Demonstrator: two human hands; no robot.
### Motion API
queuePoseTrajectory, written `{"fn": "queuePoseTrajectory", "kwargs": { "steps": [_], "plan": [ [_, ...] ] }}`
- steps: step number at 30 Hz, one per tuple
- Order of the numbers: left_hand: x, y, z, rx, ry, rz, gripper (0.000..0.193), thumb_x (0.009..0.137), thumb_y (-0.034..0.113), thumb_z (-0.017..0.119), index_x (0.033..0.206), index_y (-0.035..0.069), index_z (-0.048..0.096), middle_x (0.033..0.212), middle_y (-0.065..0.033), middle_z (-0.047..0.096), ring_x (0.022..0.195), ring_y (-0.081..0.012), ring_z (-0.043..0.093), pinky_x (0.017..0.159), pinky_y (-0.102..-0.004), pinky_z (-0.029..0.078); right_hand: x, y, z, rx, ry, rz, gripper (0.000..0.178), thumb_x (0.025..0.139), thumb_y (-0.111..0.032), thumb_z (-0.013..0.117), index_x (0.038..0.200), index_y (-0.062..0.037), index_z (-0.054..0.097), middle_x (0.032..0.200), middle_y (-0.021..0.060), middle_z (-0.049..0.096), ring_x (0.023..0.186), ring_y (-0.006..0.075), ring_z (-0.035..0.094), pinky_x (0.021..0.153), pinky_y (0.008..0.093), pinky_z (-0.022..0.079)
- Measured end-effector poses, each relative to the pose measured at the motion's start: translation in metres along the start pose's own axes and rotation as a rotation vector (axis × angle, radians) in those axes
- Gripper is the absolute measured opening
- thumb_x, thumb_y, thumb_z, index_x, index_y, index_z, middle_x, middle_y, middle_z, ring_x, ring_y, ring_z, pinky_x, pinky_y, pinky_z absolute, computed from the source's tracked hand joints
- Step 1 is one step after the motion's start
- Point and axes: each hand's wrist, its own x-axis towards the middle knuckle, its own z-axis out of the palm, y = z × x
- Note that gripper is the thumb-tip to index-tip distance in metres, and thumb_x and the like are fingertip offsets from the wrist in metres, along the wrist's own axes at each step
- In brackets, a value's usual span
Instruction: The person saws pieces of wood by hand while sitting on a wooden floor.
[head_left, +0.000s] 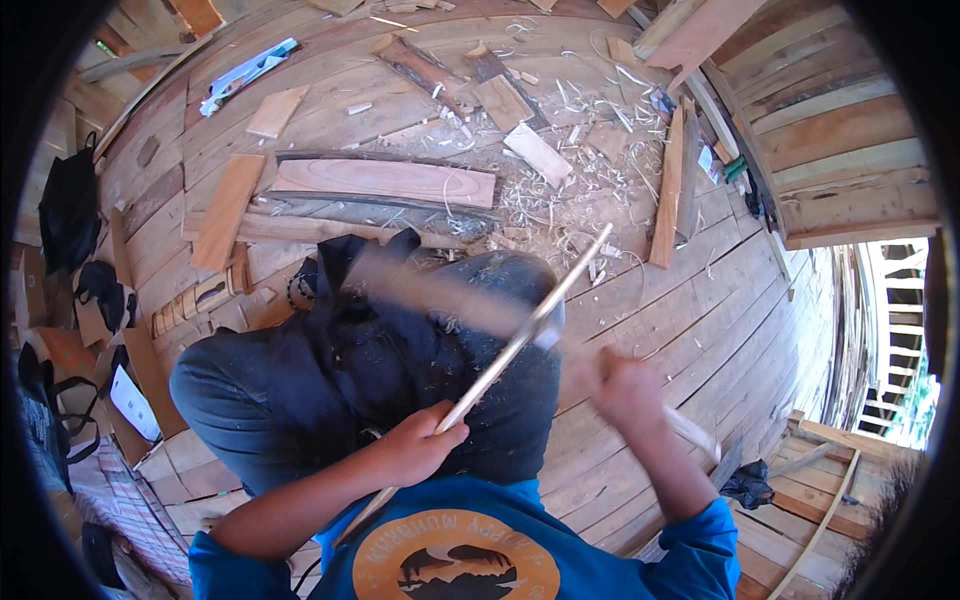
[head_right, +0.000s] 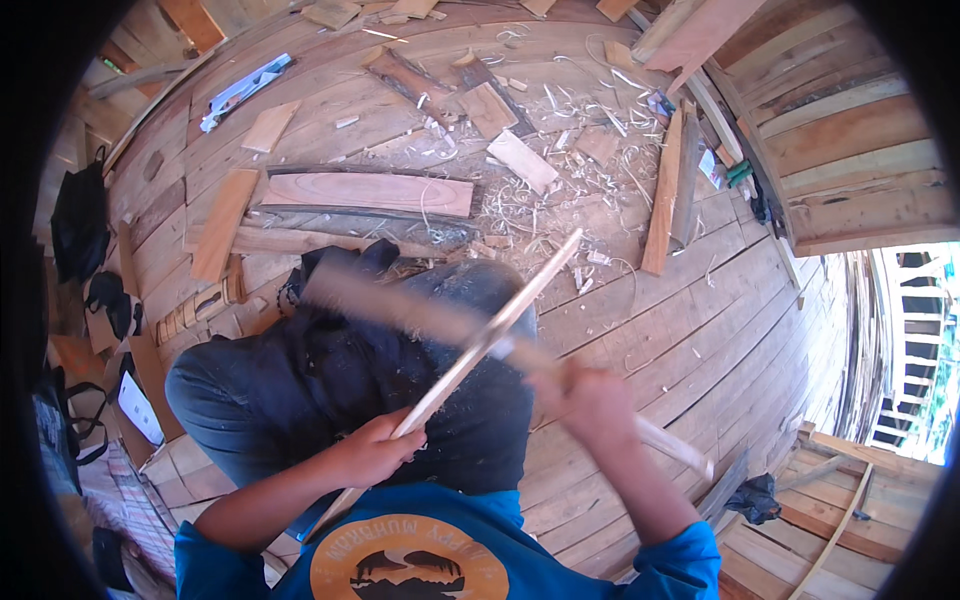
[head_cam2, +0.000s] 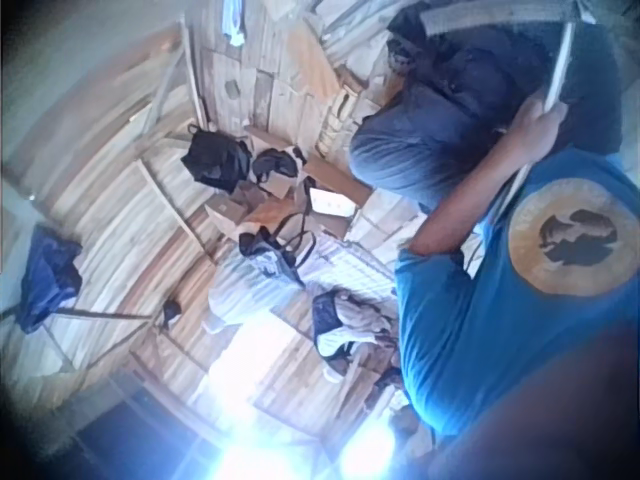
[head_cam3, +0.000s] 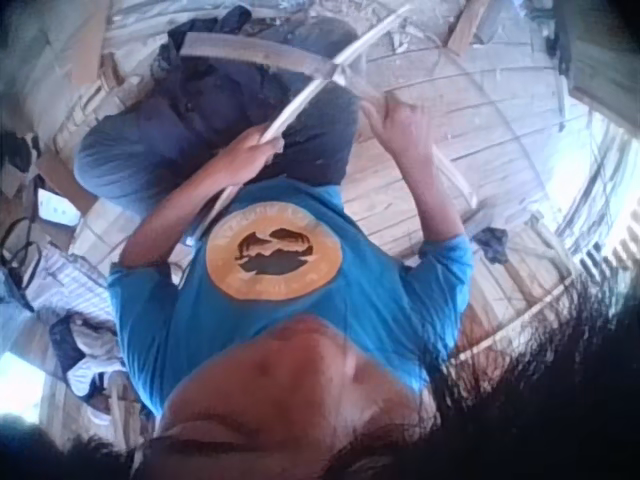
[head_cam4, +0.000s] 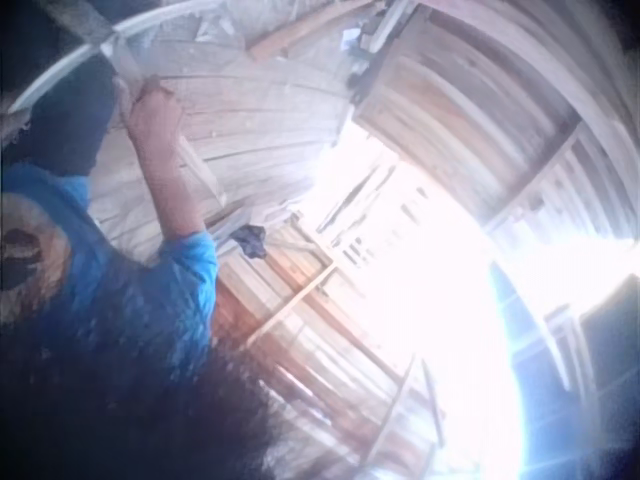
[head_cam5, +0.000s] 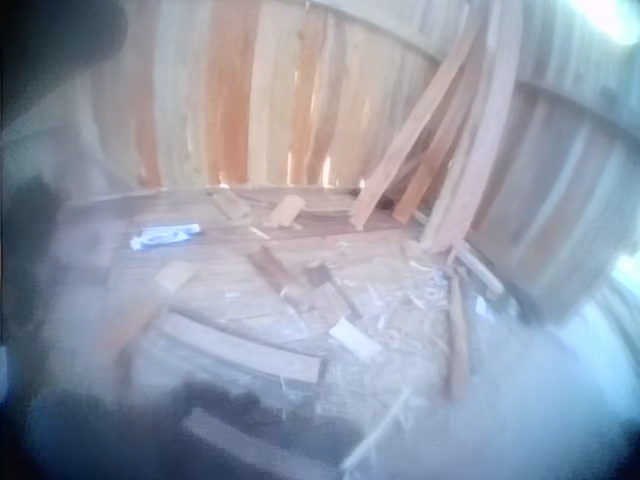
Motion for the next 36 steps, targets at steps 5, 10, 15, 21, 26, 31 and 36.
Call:
{"fn": "queuePoseTrajectory", "kwargs": {
  "steps": [5, 10, 15, 21, 26, 31, 36],
  "plan": [
    [-0.003, -0.008, -0.005, 0.118, 0.073, 0.128, 0.025, 0.097, 0.026, 0.050, 0.094, 0.002, 0.052, 0.067, -0.0082, 0.052, 0.063, -0.0174, 0.053, 0.060, -0.0356, 0.042, 0.025, 0.051, 0.000, -0.031, 0.012, 0.094, 0.055, 0.083, -0.058, 0.060, 0.069, -0.0041, 0.058, 0.057, 0.0195, 0.057, 0.056, 0.0393, 0.061, 0.053, 0.0466, 0.050],
    [0.003, -0.001, -0.004, 0.210, 0.087, 0.145, 0.026, 0.097, 0.026, 0.050, 0.095, 0.001, 0.051, 0.067, -0.0110, 0.053, 0.062, -0.0199, 0.054, 0.060, -0.0370, 0.042, 0.019, 0.031, -0.001, 0.026, -0.023, 0.106, 0.055, 0.084, -0.056, 0.060, 0.066, -0.0046, 0.054, 0.056, 0.0193, 0.056, 0.055, 0.0387, 0.060, 0.053, 0.0467, 0.049],
    [-0.004, -0.002, -0.004, 0.217, 0.089, 0.107, 0.026, 0.097, 0.026, 0.050, 0.095, 0.000, 0.050, 0.067, -0.0132, 0.054, 0.062, -0.0229, 0.056, 0.060, -0.0382, 0.043, 0.024, 0.052, -0.003, -0.077, 0.023, 0.049, 0.055, 0.086, -0.053, 0.059, 0.063, -0.0038, 0.051, 0.052, 0.0181, 0.054, 0.054, 0.0386, 0.060, 0.052, 0.0475, 0.048],
    [0.008, -0.003, -0.008, 0.205, 0.075, 0.137, 0.026, 0.097, 0.026, 0.050, 0.096, 0.000, 0.051, 0.067, -0.0116, 0.054, 0.062, -0.0219, 0.056, 0.060, -0.0382, 0.043, 0.008, 0.021, 0.003, -0.027, 0.021, -0.017, 0.050, 0.085, -0.052, 0.060, 0.069, -0.0043, 0.057, 0.057, 0.0180, 0.057, 0.056, 0.0378, 0.061, 0.054, 0.0465, 0.049],
    [-0.003, 0.005, -0.008, 0.153, 0.051, 0.056, 0.025, 0.097, 0.026, 0.050, 0.098, 0.001, 0.052, 0.069, -0.0106, 0.054, 0.065, -0.0202, 0.055, 0.063, -0.0369, 0.043, 0.034, 0.071, -0.005, -0.060, 0.009, 0.328, 0.052, 0.086, -0.054, 0.056, 0.075, -0.0037, 0.060, 0.066, 0.0212, 0.062, 0.065, 0.0398, 0.063, 0.059, 0.0483, 0.049],
    [0.007, -0.006, -0.008, 0.125, 0.045, 0.105, 0.025, 0.096, 0.026, 0.051, 0.095, 0.001, 0.052, 0.069, -0.0089, 0.053, 0.065, -0.0185, 0.053, 0.063, -0.0360, 0.043, 0.022, 0.037, -0.006, -0.036, -0.039, 0.179, 0.054, 0.087, -0.055, 0.055, 0.072, -0.0028, 0.060, 0.063, 0.0216, 0.060, 0.066, 0.0414, 0.062, 0.061, 0.0502, 0.049],
    [0.005, -0.017, -0.005, 0.098, 0.060, 0.098, 0.024, 0.097, 0.025, 0.050, 0.092, 0.002, 0.051, 0.068, -0.0079, 0.052, 0.064, -0.0165, 0.052, 0.062, -0.0351, 0.042, 0.044, 0.076, 0.009, -0.099, 0.072, 0.219, 0.057, 0.088, -0.056, 0.052, 0.076, -0.0014, 0.064, 0.067, 0.0226, 0.062, 0.070, 0.0415, 0.063, 0.063, 0.0508, 0.049]
  ]
}}
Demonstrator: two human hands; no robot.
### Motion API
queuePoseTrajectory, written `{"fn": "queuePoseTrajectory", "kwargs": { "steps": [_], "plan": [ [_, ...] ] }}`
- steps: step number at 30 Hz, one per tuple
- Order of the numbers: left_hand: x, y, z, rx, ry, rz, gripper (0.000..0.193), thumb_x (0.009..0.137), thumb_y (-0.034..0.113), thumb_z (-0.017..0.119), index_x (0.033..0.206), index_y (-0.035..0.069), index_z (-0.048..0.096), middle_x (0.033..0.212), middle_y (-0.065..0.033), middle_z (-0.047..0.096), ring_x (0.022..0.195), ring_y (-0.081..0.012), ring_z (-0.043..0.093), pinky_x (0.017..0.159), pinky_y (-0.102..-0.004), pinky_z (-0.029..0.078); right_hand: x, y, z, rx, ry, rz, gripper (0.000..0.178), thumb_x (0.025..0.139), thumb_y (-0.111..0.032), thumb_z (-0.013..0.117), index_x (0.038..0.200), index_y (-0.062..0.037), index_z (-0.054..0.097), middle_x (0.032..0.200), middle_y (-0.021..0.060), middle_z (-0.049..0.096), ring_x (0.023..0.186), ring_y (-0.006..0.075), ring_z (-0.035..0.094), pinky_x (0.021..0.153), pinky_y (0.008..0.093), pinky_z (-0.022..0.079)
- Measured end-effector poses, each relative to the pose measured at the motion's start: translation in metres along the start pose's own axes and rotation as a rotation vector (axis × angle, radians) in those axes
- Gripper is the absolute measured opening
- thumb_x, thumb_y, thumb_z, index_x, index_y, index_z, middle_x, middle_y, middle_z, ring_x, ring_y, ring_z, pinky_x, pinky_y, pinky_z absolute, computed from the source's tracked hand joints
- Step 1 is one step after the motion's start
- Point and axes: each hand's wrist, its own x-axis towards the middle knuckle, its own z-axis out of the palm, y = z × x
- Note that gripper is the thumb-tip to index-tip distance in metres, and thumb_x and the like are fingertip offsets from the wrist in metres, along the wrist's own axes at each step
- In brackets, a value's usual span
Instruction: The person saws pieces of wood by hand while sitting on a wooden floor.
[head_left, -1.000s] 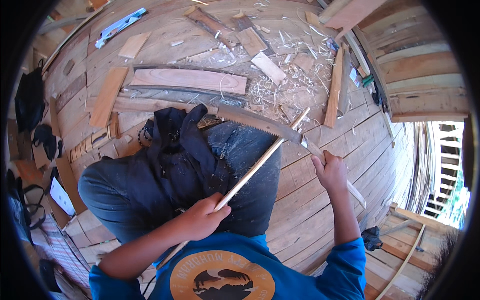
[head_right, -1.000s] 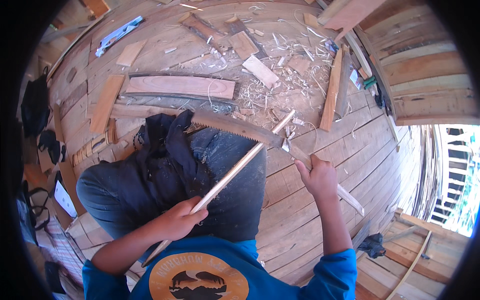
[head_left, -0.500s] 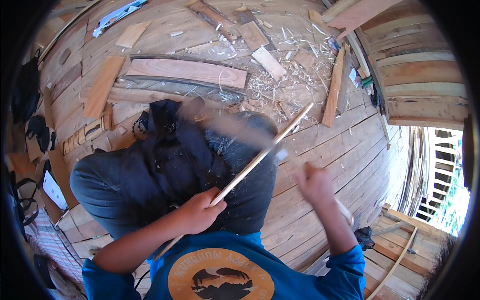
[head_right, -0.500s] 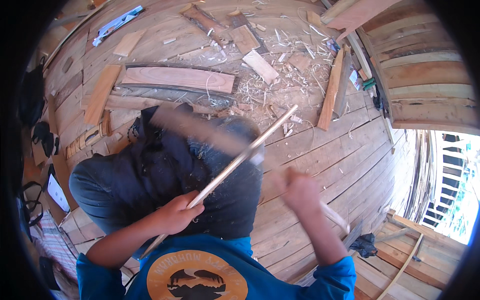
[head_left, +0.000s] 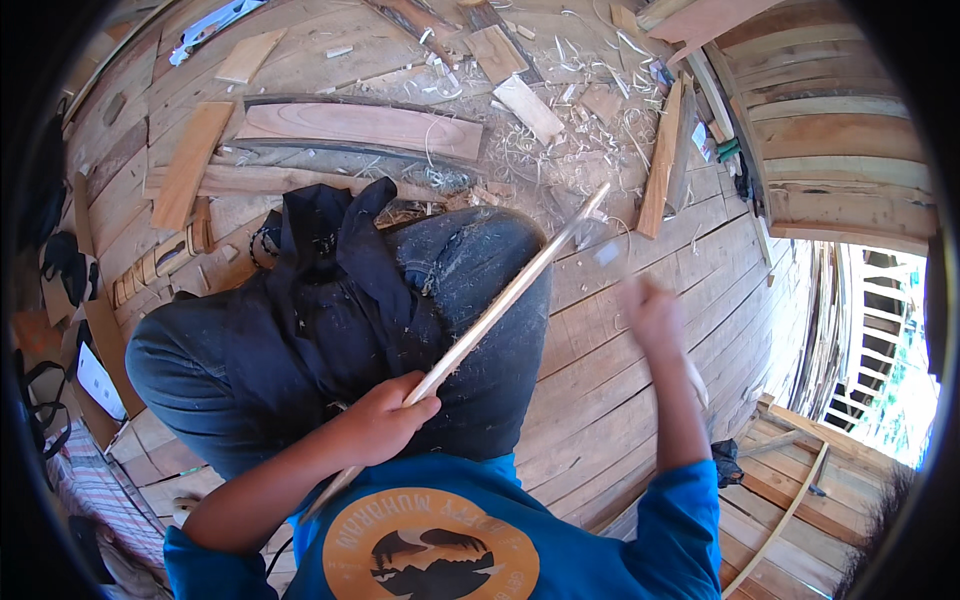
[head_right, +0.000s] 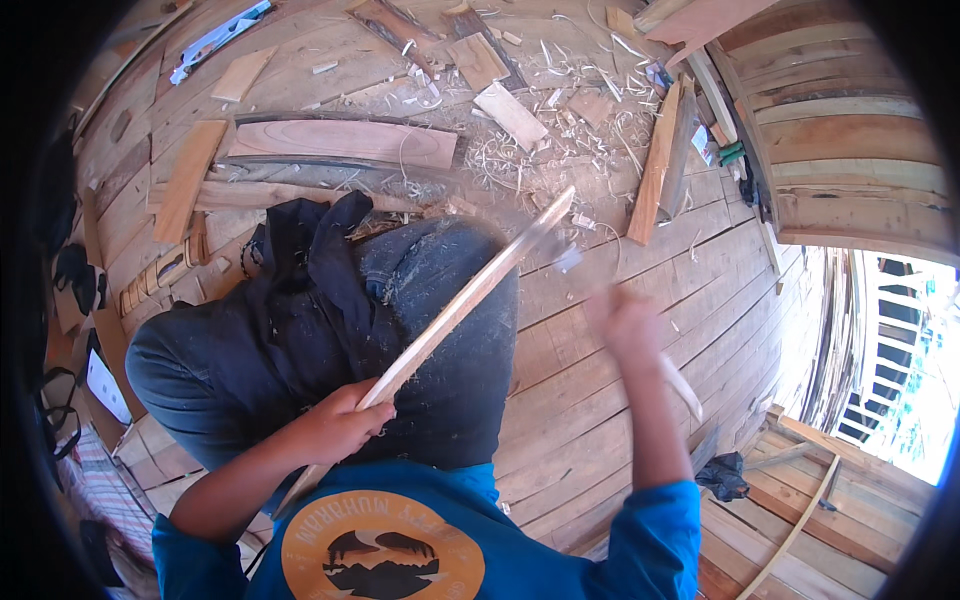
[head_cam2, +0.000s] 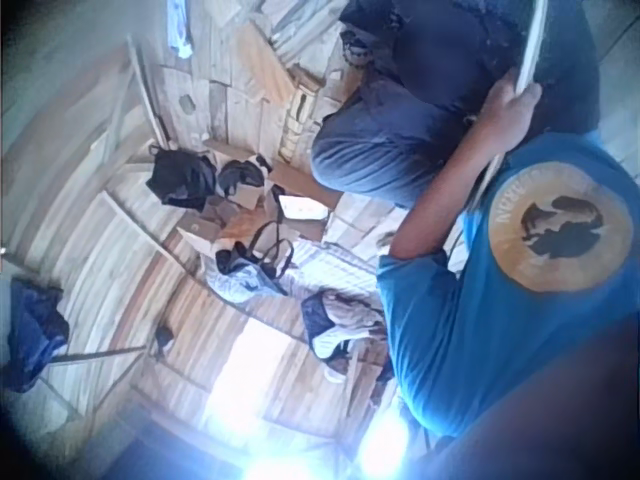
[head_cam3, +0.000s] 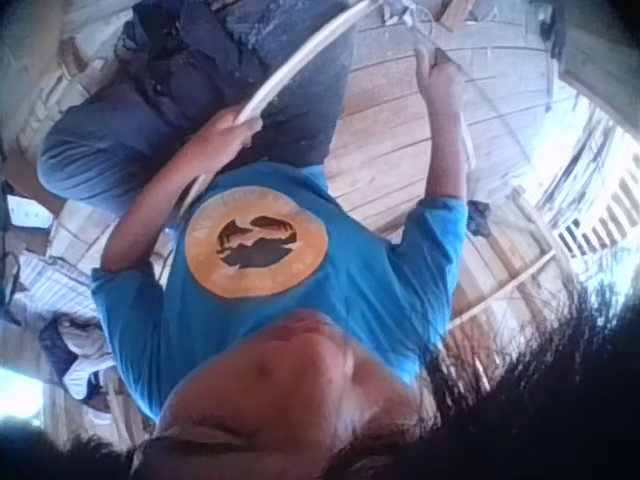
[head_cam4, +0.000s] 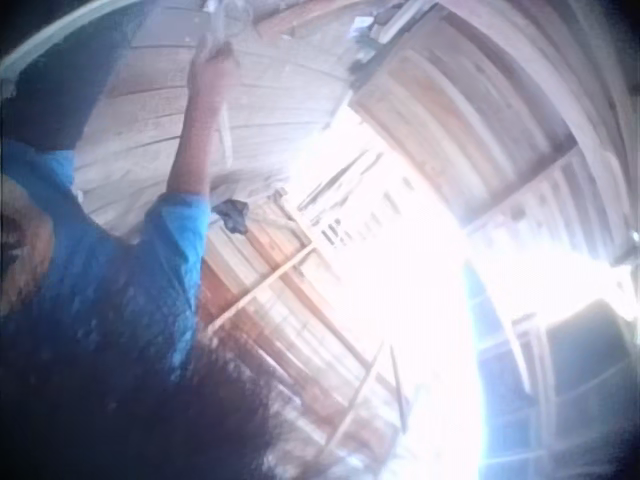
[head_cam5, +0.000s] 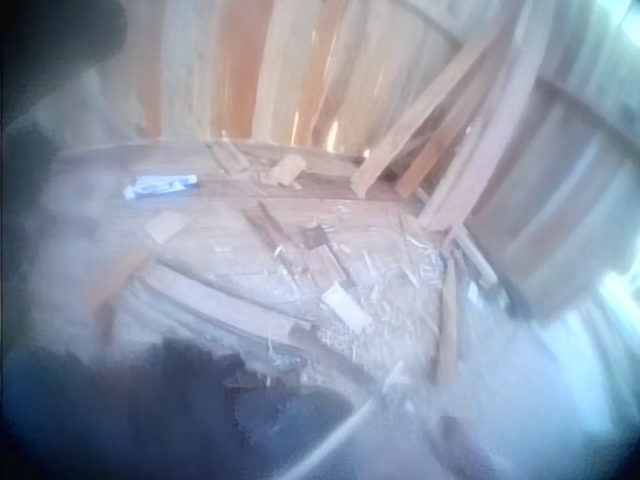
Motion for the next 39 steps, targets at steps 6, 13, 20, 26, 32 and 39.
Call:
{"fn": "queuePoseTrajectory", "kwargs": {
  "steps": [6, 13, 20, 26, 32, 39],
  "plan": [
    [-0.001, 0.017, -0.010, -0.044, -0.091, -0.050, 0.017, 0.098, 0.023, 0.049, 0.097, 0.007, 0.051, 0.074, 0.0016, 0.048, 0.059, -0.0064, 0.044, 0.053, -0.0241, 0.038, 0.023, 0.057, -0.023, -0.133, -0.018, 0.343, 0.068, 0.091, -0.061, 0.043, 0.077, 0.0020, 0.065, 0.073, 0.0283, 0.062, 0.076, 0.0457, 0.062, 0.068, 0.0523, 0.047],
    [-0.010, 0.033, -0.039, -0.482, -0.184, -0.197, 0.018, 0.100, 0.028, 0.047, 0.098, 0.011, 0.046, 0.068, 0.0067, 0.035, 0.049, -0.0010, 0.029, 0.042, -0.0185, 0.025, -0.011, 0.032, 0.033, 0.544, 0.004, 0.306, 0.062, 0.098, -0.049, 0.040, 0.062, 0.0003, 0.048, 0.053, 0.0087, 0.046, 0.052, 0.0218, 0.045, 0.050, 0.0392, 0.033],
    [-0.002, 0.081, -0.087, -0.049, 0.333, 0.311, 0.019, 0.101, 0.033, 0.044, 0.098, 0.013, 0.043, 0.072, 0.0058, 0.035, 0.053, -0.0002, 0.030, 0.043, -0.0176, 0.024, -0.044, -0.092, 0.027, 1.122, -0.292, 0.264, 0.053, 0.101, -0.046, 0.037, 0.065, -0.0074, 0.045, 0.059, -0.0031, 0.040, 0.054, 0.0071, 0.036, 0.049, 0.0276, 0.029],
    [0.009, 0.115, -0.105, 0.100, 0.407, 0.404, 0.035, 0.099, 0.033, 0.049, 0.103, -0.002, 0.049, 0.082, -0.0131, 0.055, 0.081, -0.0187, 0.053, 0.076, -0.0320, 0.043, -0.044, -0.123, 0.046, 1.237, -0.150, 0.196, 0.056, 0.098, -0.058, 0.031, 0.069, -0.0116, 0.042, 0.052, -0.0042, 0.033, 0.041, 0.0067, 0.031, 0.038, 0.0234, 0.024],
    [0.028, 0.089, -0.120, 0.139, 0.279, 0.453, 0.028, 0.090, 0.027, 0.062, 0.093, 0.002, 0.050, 0.077, -0.0060, 0.051, 0.073, -0.0138, 0.049, 0.069, -0.0300, 0.041, -0.035, -0.124, 0.043, 1.262, -0.186, 0.291, 0.055, 0.099, -0.055, 0.030, 0.067, -0.0127, 0.039, 0.051, -0.0040, 0.034, 0.038, 0.0076, 0.030, 0.036, 0.0240, 0.024],
    [0.028, 0.076, -0.111, 0.067, 0.097, 0.307, 0.031, 0.087, 0.032, 0.066, 0.091, 0.005, 0.051, 0.072, -0.0020, 0.049, 0.068, -0.0110, 0.048, 0.063, -0.0284, 0.041, -0.040, -0.123, 0.062, 1.120, 0.007, 0.203, 0.052, 0.100, -0.053, 0.033, 0.067, -0.0123, 0.040, 0.053, -0.0044, 0.034, 0.041, 0.0069, 0.031, 0.038, 0.0242, 0.025]
  ]
}}
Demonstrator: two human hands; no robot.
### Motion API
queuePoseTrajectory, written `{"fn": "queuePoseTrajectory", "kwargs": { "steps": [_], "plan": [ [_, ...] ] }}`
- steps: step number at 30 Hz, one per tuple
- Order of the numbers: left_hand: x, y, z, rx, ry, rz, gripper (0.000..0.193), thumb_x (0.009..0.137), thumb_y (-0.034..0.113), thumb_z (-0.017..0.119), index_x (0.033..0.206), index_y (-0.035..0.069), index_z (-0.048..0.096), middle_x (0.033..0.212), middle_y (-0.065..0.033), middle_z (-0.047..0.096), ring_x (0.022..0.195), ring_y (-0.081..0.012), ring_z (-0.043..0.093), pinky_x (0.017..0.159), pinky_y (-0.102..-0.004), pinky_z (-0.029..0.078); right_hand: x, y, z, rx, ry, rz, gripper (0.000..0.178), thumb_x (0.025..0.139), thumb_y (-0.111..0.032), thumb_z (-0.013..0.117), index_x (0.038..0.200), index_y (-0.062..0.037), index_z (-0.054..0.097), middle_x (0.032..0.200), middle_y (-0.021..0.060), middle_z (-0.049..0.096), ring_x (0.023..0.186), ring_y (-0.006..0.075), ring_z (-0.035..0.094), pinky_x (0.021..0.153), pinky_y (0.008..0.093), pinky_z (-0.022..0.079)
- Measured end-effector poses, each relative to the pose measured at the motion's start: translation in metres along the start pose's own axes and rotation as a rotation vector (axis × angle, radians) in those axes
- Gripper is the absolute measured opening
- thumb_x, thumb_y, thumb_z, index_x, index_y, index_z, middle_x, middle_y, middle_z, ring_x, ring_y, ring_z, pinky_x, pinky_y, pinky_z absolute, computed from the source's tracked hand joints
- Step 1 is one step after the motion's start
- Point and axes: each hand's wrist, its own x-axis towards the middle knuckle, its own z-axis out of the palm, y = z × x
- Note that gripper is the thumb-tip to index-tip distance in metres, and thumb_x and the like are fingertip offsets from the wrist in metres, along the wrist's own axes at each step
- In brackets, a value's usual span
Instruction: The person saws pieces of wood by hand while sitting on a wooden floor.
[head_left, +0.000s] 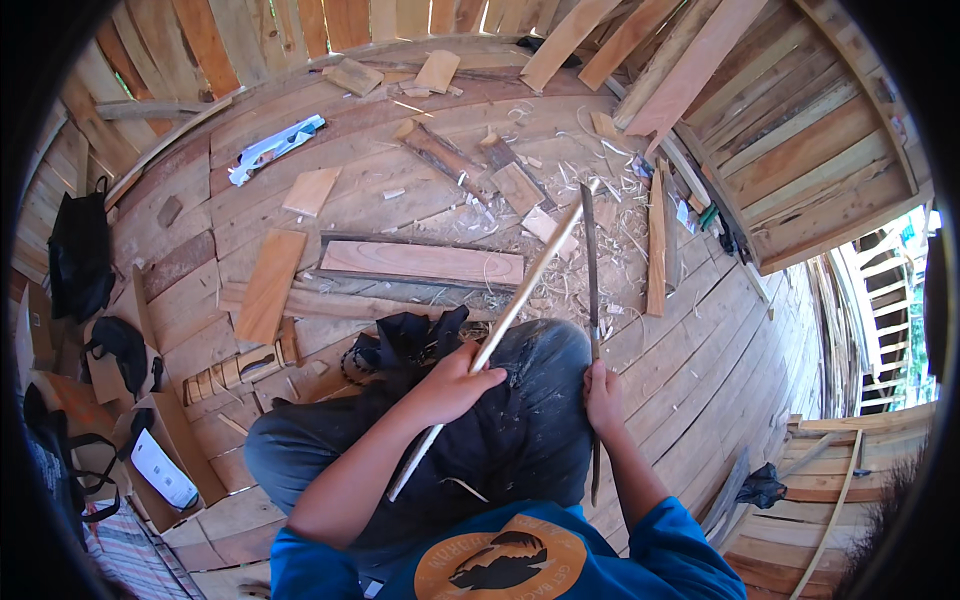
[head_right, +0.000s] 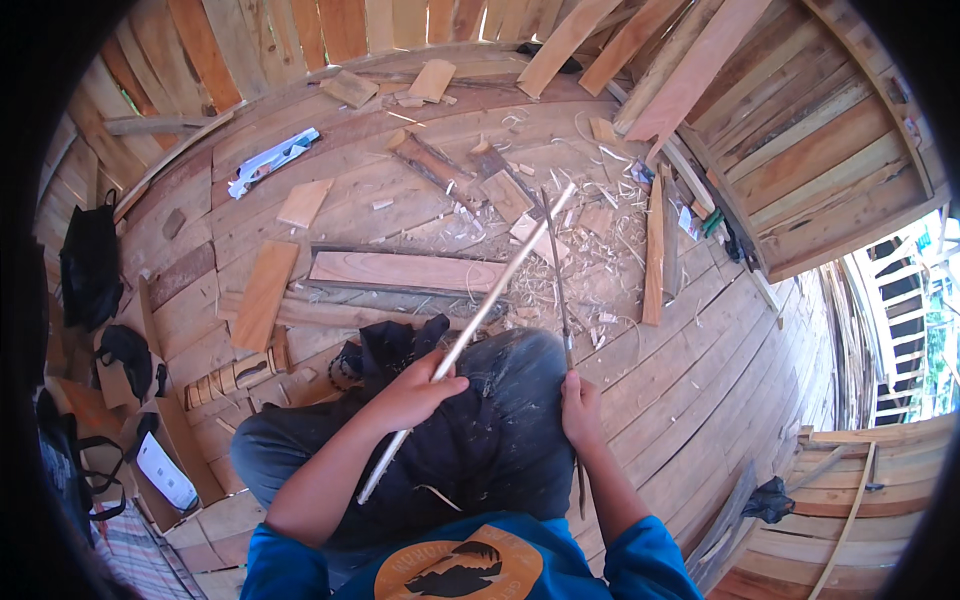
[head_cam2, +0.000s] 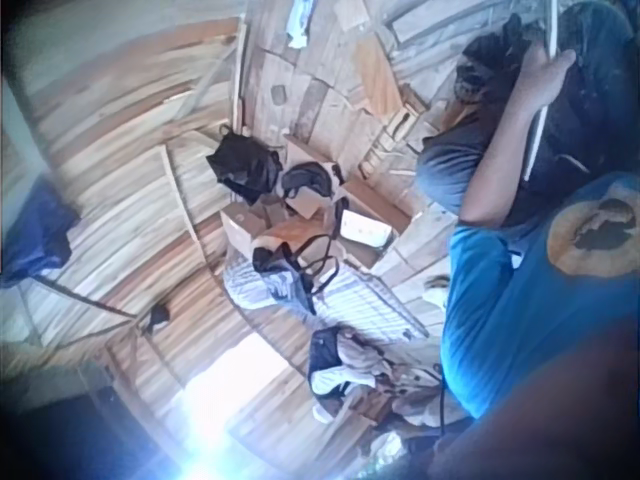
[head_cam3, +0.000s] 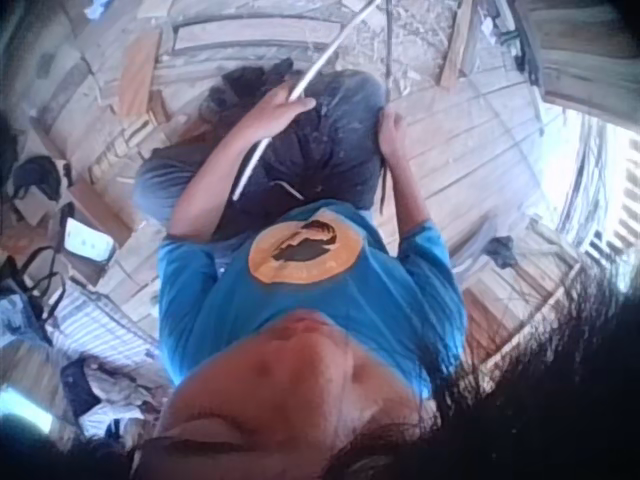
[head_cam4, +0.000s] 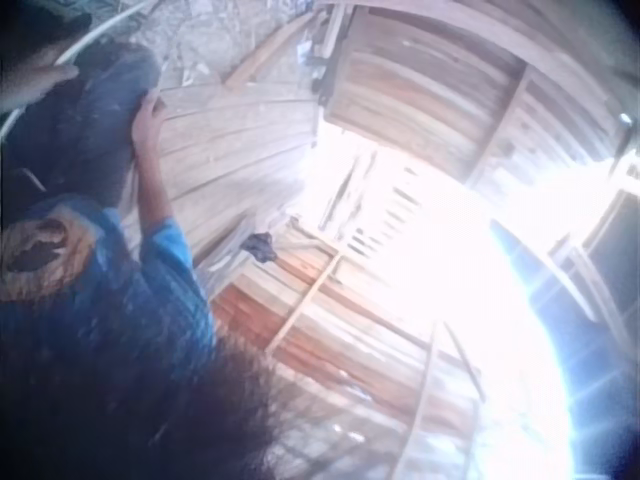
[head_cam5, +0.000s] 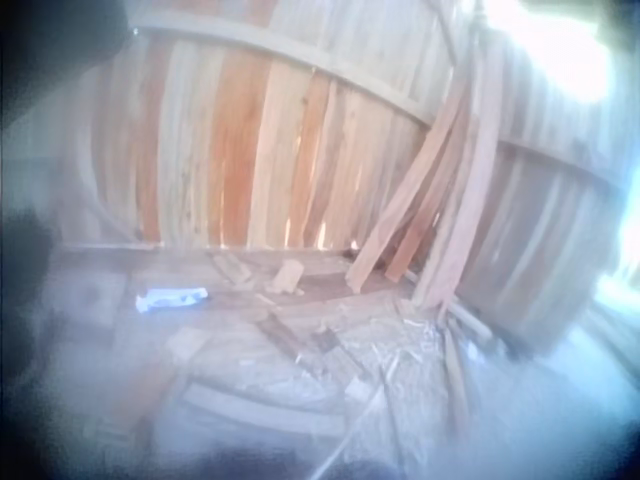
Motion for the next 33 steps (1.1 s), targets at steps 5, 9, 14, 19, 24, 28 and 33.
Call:
{"fn": "queuePoseTrajectory", "kwargs": {
  "steps": [5, 9, 14, 19, 24, 28, 33],
  "plan": [
    [-0.005, -0.007, 0.008, -0.124, -0.364, -0.234, 0.023, 0.093, 0.028, 0.058, 0.097, 0.009, 0.046, 0.067, 0.0034, 0.041, 0.044, -0.0048, 0.036, 0.039, -0.0217, 0.031, -0.009, -0.027, -0.002, 0.110, -0.025, 0.157, 0.054, 0.101, -0.049, 0.032, 0.065, -0.0097, 0.042, 0.057, -0.0037, 0.036, 0.048, 0.0065, 0.033, 0.045, 0.0251, 0.028],
    [-0.010, -0.024, 0.031, 0.100, -0.417, -0.161, 0.033, 0.093, 0.032, 0.055, 0.106, 0.002, 0.049, 0.073, -0.0045, 0.053, 0.057, -0.0147, 0.054, 0.051, -0.0299, 0.045, -0.020, -0.011, -0.025, 0.127, -0.071, 0.156, 0.057, 0.101, -0.050, 0.029, 0.064, -0.0098, 0.042, 0.055, -0.0040, 0.035, 0.046, 0.0074, 0.032, 0.044, 0.0261, 0.027],
    [-0.006, -0.049, 0.049, 0.293, -0.285, -0.063, 0.046, 0.091, 0.031, 0.056, 0.117, -0.005, 0.048, 0.097, -0.0241, 0.062, 0.095, -0.0337, 0.061, 0.084, -0.0387, 0.046, -0.045, -0.034, -0.041, -0.484, -0.045, -0.037, 0.059, 0.096, -0.051, 0.043, 0.063, -0.0031, 0.049, 0.052, 0.0086, 0.047, 0.046, 0.0213, 0.045, 0.048, 0.0357, 0.036],
    [-0.013, -0.036, 0.049, 0.305, -0.278, -0.095, 0.049, 0.090, 0.031, 0.055, 0.115, -0.011, 0.046, 0.105, -0.0343, 0.060, 0.102, -0.0450, 0.059, 0.089, -0.0444, 0.046, -0.051, -0.074, -0.050, -0.950, -0.141, -0.101, 0.060, 0.088, -0.055, 0.053, 0.068, 0.0015, 0.058, 0.060, 0.0241, 0.057, 0.061, 0.0409, 0.060, 0.057, 0.0473, 0.046],
    [-0.012, -0.041, 0.052, 0.240, -0.268, -0.066, 0.043, 0.090, 0.029, 0.054, 0.108, -0.010, 0.048, 0.100, -0.0346, 0.060, 0.100, -0.0456, 0.059, 0.086, -0.0458, 0.046, -0.013, -0.060, -0.100, -1.087, 0.046, -0.025, 0.062, 0.088, -0.058, 0.051, 0.068, 0.0005, 0.060, 0.062, 0.0256, 0.057, 0.064, 0.0438, 0.060, 0.060, 0.0497, 0.047],
    [-0.011, -0.052, 0.054, 0.228, -0.249, -0.082, 0.035, 0.093, 0.029, 0.054, 0.106, -0.003, 0.051, 0.089, -0.0232, 0.062, 0.087, -0.0333, 0.063, 0.078, -0.0406, 0.046, -0.025, -0.054, -0.083, -0.936, 0.011, 0.011, 0.064, 0.089, -0.059, 0.049, 0.068, 0.0003, 0.060, 0.062, 0.0262, 0.058, 0.066, 0.0453, 0.060, 0.063, 0.0525, 0.047],
    [-0.013, -0.042, 0.056, 0.327, -0.223, -0.094, 0.032, 0.093, 0.028, 0.054, 0.104, -0.003, 0.050, 0.090, -0.0230, 0.061, 0.090, -0.0330, 0.062, 0.079, -0.0404, 0.045, -0.036, -0.060, -0.074, -1.092, -0.059, -0.093, 0.062, 0.089, -0.059, 0.049, 0.069, -0.0011, 0.061, 0.063, 0.0241, 0.060, 0.066, 0.0434, 0.062, 0.064, 0.0518, 0.049]
  ]
}}
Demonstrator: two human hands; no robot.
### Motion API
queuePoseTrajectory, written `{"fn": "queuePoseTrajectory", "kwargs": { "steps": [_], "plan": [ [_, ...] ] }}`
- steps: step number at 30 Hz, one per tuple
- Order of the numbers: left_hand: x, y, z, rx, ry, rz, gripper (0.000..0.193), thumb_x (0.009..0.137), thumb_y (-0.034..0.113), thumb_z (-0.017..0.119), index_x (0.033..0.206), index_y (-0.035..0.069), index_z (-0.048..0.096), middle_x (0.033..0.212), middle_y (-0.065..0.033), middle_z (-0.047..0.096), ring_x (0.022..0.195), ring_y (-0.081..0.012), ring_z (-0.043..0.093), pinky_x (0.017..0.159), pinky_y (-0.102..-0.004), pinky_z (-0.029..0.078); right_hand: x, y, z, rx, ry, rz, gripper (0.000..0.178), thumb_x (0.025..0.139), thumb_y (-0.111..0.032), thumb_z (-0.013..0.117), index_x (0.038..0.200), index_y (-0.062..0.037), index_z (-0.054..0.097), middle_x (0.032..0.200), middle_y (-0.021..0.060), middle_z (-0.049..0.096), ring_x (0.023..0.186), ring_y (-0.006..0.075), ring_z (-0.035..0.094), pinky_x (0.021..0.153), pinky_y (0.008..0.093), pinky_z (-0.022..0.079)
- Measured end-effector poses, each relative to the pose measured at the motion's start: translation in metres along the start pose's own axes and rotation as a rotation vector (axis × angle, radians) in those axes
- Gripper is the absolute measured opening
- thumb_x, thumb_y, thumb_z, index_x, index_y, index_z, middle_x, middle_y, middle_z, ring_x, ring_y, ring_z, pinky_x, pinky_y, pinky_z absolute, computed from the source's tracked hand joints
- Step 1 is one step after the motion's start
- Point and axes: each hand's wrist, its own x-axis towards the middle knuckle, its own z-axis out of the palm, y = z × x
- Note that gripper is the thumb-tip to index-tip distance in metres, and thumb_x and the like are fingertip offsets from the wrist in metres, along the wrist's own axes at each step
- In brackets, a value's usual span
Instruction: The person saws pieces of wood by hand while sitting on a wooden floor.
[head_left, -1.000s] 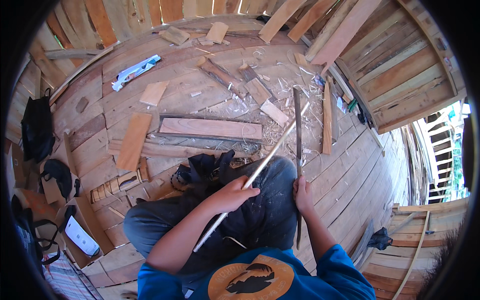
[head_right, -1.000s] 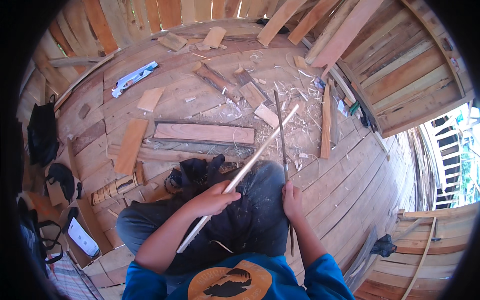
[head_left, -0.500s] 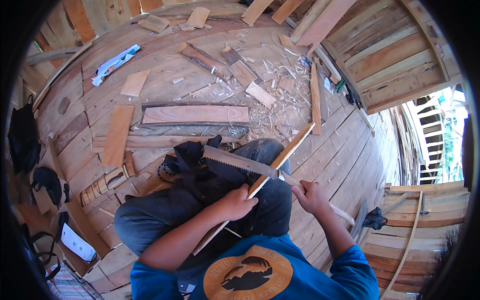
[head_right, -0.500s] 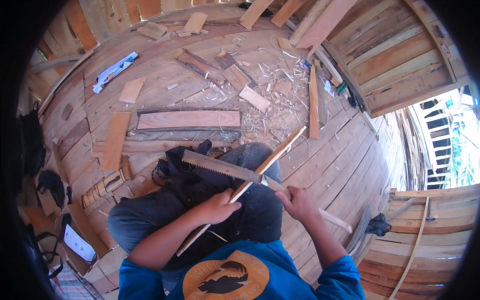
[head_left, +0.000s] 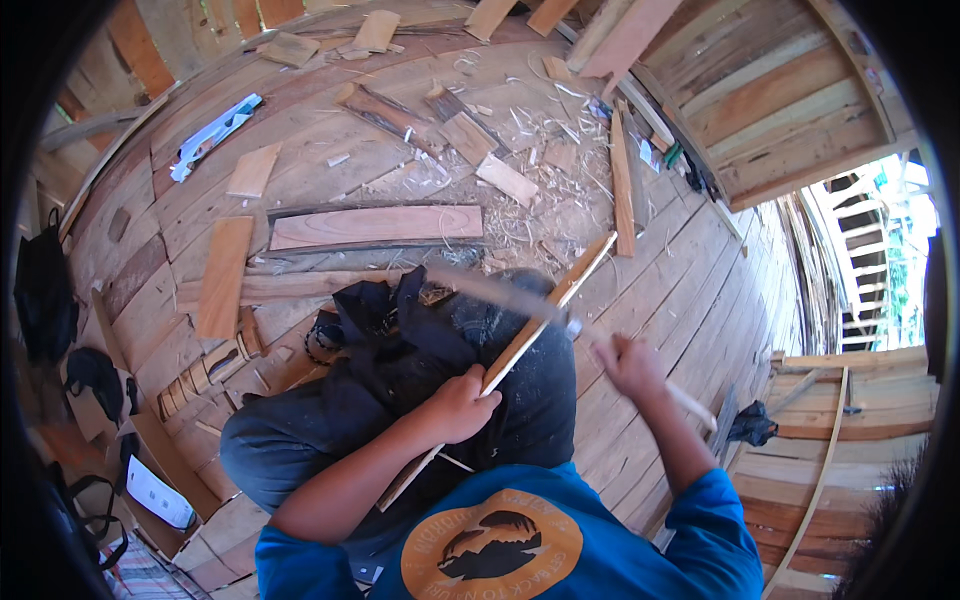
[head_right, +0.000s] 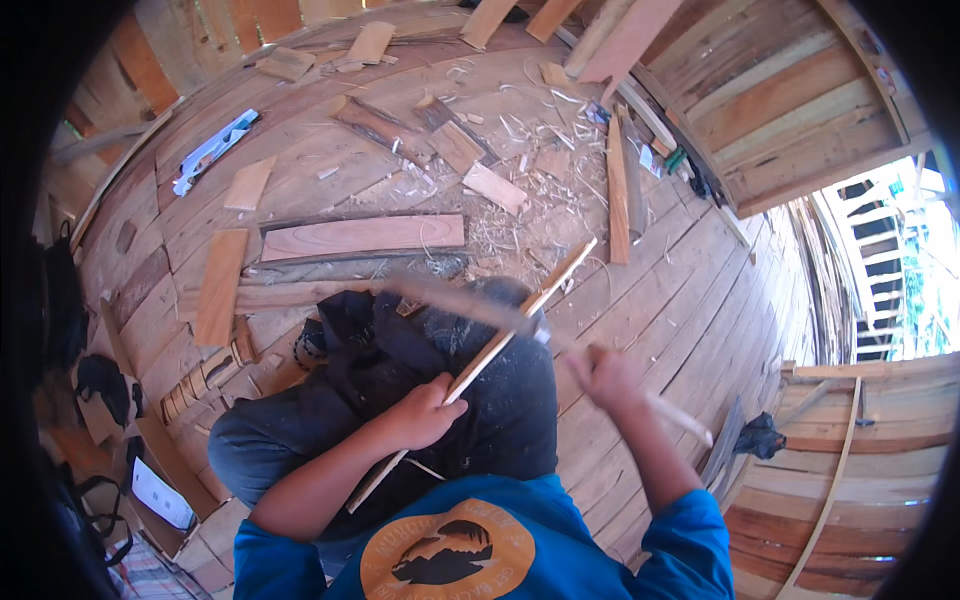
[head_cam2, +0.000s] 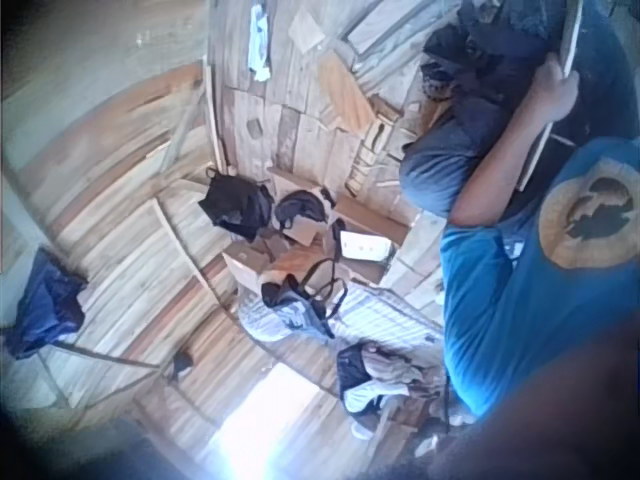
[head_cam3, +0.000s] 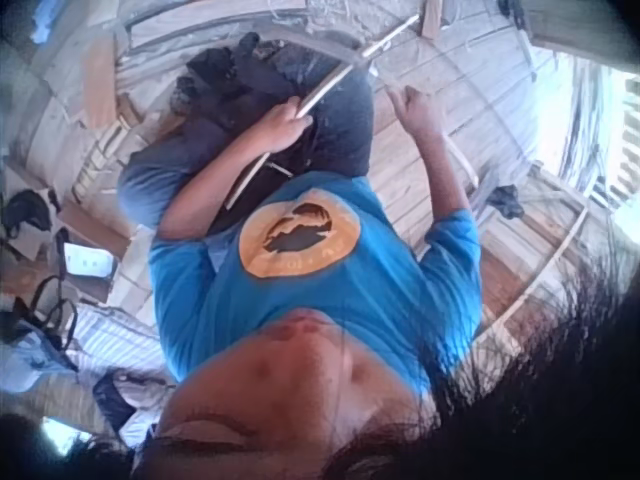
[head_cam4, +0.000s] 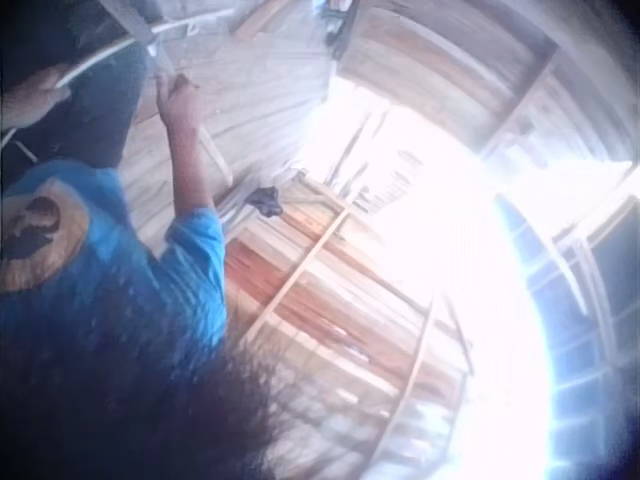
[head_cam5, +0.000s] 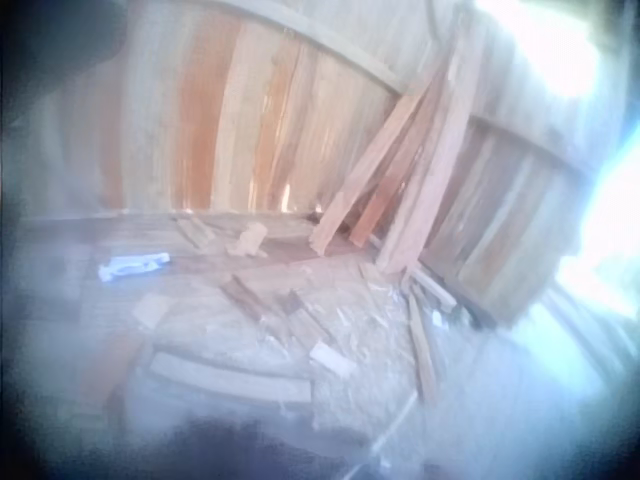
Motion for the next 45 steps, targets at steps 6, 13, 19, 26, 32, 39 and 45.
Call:
{"fn": "queuePoseTrajectory", "kwargs": {
  "steps": [6, 13, 19, 26, 32, 39, 45],
  "plan": [
    [0.002, -0.004, 0.001, -0.056, -0.008, 0.008, 0.030, 0.092, 0.027, 0.055, 0.101, -0.002, 0.050, 0.088, -0.0224, 0.060, 0.088, -0.0326, 0.062, 0.079, -0.0399, 0.045, 0.020, 0.003, -0.014, -0.029, 0.042, 0.122, 0.062, 0.088, -0.059, 0.049, 0.071, -0.0012, 0.062, 0.064, 0.0230, 0.061, 0.067, 0.0427, 0.062, 0.065, 0.0508, 0.050],
    [0.001, -0.006, 0.001, -0.050, -0.016, 0.001, 0.029, 0.092, 0.026, 0.055, 0.100, -0.001, 0.051, 0.089, -0.0187, 0.060, 0.086, -0.0278, 0.061, 0.079, -0.0384, 0.045, 0.020, 0.031, -0.008, -0.061, 0.073, 0.092, 0.063, 0.089, -0.060, 0.048, 0.069, -0.0013, 0.061, 0.064, 0.0241, 0.060, 0.067, 0.0428, 0.062, 0.064, 0.0512, 0.050],
    [0.002, -0.006, -0.002, -0.126, -0.059, -0.035, 0.030, 0.092, 0.027, 0.055, 0.101, -0.001, 0.051, 0.091, -0.0186, 0.060, 0.087, -0.0273, 0.060, 0.079, -0.0391, 0.045, 0.018, 0.007, -0.004, -0.007, 0.064, 0.059, 0.061, 0.088, -0.058, 0.051, 0.068, -0.0010, 0.060, 0.063, 0.0242, 0.059, 0.066, 0.0432, 0.061, 0.061, 0.0508, 0.049],
    [0.001, -0.005, -0.001, -0.051, -0.043, -0.009, 0.033, 0.092, 0.027, 0.055, 0.105, -0.003, 0.051, 0.094, -0.0223, 0.062, 0.091, -0.0317, 0.062, 0.081, -0.0386, 0.046, 0.044, 0.049, -0.014, -0.015, 0.166, 0.185, 0.063, 0.089, -0.057, 0.050, 0.068, 0.0013, 0.061, 0.064, 0.0261, 0.059, 0.066, 0.0436, 0.061, 0.062, 0.0504, 0.048],
    [0.004, -0.006, -0.001, -0.075, -0.029, -0.007, 0.034, 0.092, 0.027, 0.055, 0.107, -0.003, 0.052, 0.096, -0.0223, 0.062, 0.091, -0.0305, 0.062, 0.081, -0.0380, 0.046, 0.035, 0.040, -0.016, 0.073, 0.068, 0.257, 0.062, 0.091, -0.055, 0.049, 0.071, 0.0028, 0.061, 0.067, 0.0275, 0.059, 0.069, 0.0438, 0.062, 0.064, 0.0505, 0.047],
    [0.004, -0.007, -0.008, -0.136, -0.105, -0.050, 0.043, 0.091, 0.032, 0.055, 0.110, -0.006, 0.051, 0.099, -0.0279, 0.063, 0.097, -0.0378, 0.063, 0.083, -0.0410, 0.047, 0.026, 0.013, 0.025, 0.112, 0.122, 0.033, 0.060, 0.089, -0.055, 0.051, 0.072, 0.0015, 0.060, 0.068, 0.0273, 0.060, 0.069, 0.0463, 0.060, 0.064, 0.0515, 0.047],
    [0.006, -0.008, -0.002, -0.105, -0.033, 0.008, 0.031, 0.093, 0.027, 0.056, 0.107, -0.001, 0.053, 0.091, -0.0167, 0.061, 0.090, -0.0244, 0.059, 0.083, -0.0360, 0.045, 0.059, 0.164, 0.021, 0.372, 0.249, 0.643, 0.073, 0.091, -0.062, 0.044, 0.066, 0.0050, 0.058, 0.056, 0.0191, 0.053, 0.059, 0.0298, 0.058, 0.059, 0.0429, 0.044]
  ]
}}
